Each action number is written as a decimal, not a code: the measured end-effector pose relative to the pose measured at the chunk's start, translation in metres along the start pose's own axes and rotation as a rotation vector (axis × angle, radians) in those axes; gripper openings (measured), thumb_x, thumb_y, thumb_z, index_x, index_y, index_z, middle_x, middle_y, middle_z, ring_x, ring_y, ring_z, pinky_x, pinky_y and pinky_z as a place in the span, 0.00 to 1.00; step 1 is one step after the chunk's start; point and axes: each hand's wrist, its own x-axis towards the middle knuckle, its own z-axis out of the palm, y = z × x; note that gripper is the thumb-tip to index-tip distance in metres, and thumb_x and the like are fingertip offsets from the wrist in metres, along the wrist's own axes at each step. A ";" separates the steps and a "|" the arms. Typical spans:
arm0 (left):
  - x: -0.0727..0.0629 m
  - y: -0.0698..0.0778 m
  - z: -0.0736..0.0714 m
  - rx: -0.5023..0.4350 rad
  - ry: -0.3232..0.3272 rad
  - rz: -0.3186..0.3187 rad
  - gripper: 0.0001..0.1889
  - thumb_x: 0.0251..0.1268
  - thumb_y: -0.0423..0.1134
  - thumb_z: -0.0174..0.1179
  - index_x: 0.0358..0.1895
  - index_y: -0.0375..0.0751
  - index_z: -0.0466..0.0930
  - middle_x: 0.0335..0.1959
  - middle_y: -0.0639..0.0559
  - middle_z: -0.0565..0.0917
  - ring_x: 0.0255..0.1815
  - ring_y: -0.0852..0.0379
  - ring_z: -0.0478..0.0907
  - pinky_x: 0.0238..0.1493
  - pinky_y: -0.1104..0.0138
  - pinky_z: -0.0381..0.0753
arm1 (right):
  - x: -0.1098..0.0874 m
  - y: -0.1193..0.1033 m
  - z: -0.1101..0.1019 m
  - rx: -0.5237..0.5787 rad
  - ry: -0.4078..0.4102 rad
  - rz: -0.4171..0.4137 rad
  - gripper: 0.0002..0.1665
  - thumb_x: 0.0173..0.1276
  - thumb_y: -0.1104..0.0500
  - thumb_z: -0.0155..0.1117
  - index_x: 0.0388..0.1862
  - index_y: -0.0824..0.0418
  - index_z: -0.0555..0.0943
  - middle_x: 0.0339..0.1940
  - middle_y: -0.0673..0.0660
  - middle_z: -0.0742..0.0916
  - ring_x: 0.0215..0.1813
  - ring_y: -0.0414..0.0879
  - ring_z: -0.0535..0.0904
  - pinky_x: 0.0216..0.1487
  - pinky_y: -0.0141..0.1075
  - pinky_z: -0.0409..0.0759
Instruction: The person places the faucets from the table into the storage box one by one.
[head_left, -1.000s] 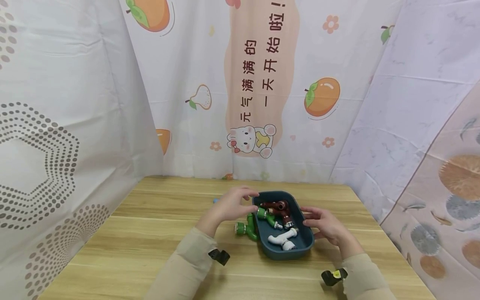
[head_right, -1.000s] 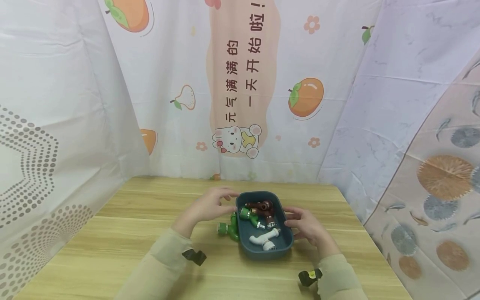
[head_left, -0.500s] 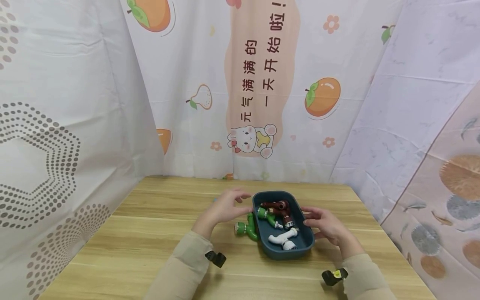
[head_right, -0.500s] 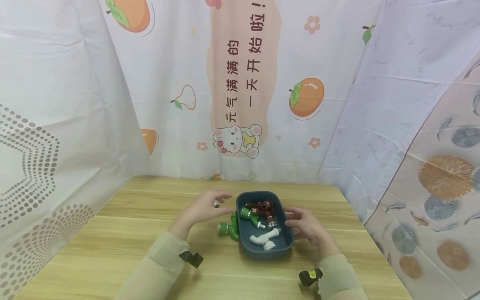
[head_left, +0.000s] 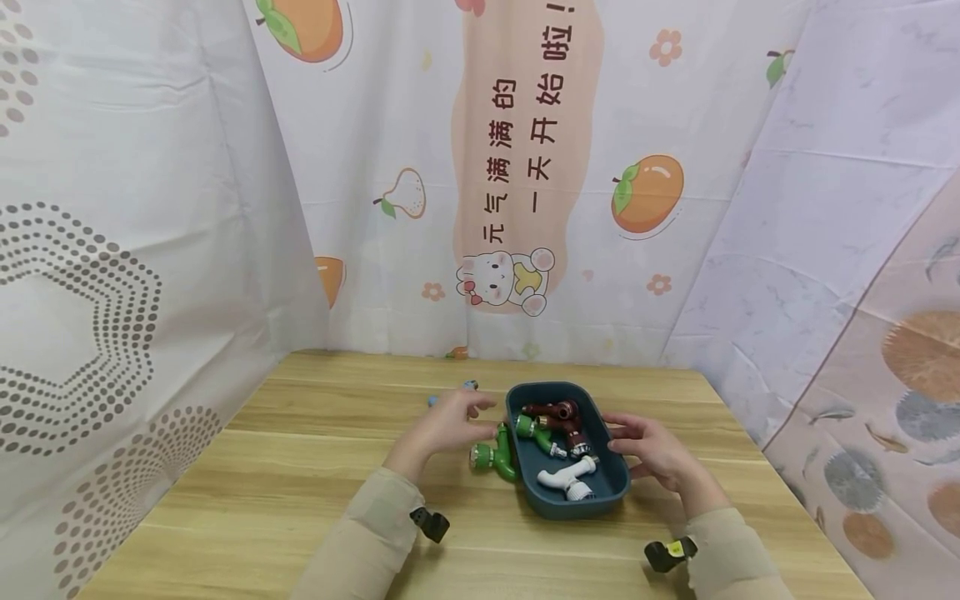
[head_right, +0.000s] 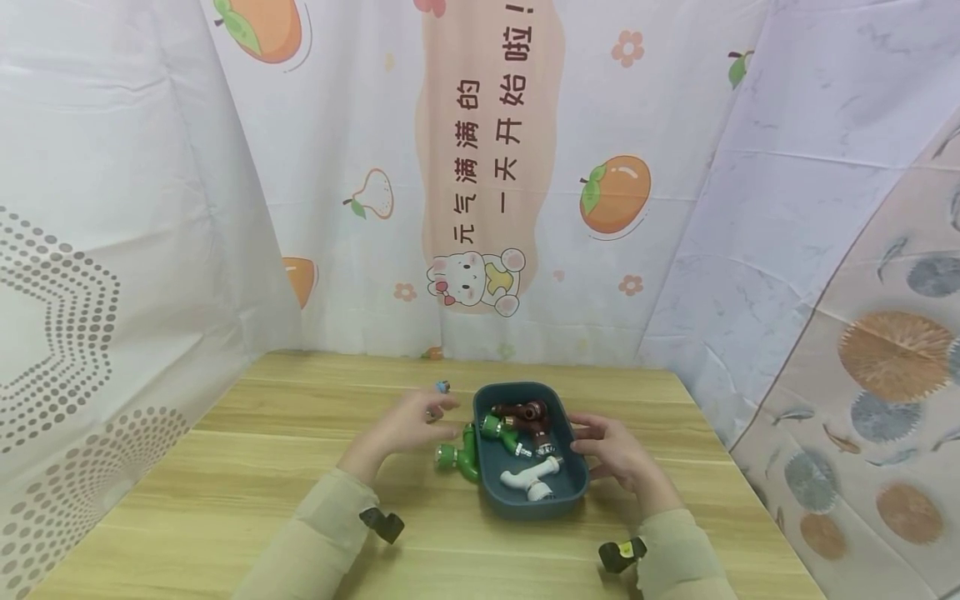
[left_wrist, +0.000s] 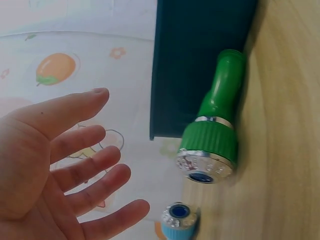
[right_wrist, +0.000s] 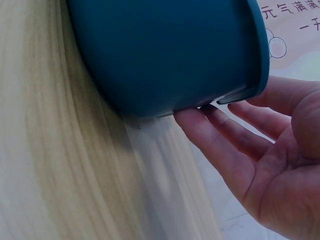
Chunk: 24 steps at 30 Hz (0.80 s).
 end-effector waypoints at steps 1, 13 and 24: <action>0.000 -0.001 0.001 0.001 -0.004 -0.005 0.25 0.65 0.45 0.71 0.63 0.43 0.81 0.60 0.48 0.83 0.56 0.44 0.81 0.52 0.55 0.81 | 0.000 0.000 0.000 -0.008 -0.005 -0.004 0.38 0.73 0.66 0.63 0.77 0.70 0.62 0.67 0.78 0.74 0.55 0.59 0.82 0.44 0.57 0.85; 0.001 -0.018 0.011 -0.024 -0.046 -0.030 0.24 0.63 0.44 0.72 0.61 0.40 0.82 0.59 0.48 0.84 0.57 0.43 0.81 0.54 0.52 0.81 | 0.000 0.001 -0.001 -0.015 0.008 -0.001 0.36 0.73 0.66 0.63 0.77 0.70 0.63 0.67 0.78 0.74 0.56 0.60 0.82 0.44 0.56 0.85; -0.001 -0.027 0.017 -0.042 -0.091 -0.040 0.26 0.61 0.42 0.74 0.61 0.35 0.82 0.59 0.45 0.84 0.55 0.41 0.81 0.54 0.52 0.81 | 0.000 0.001 -0.001 -0.006 0.005 -0.002 0.37 0.73 0.66 0.63 0.77 0.70 0.63 0.67 0.78 0.74 0.55 0.60 0.82 0.43 0.56 0.85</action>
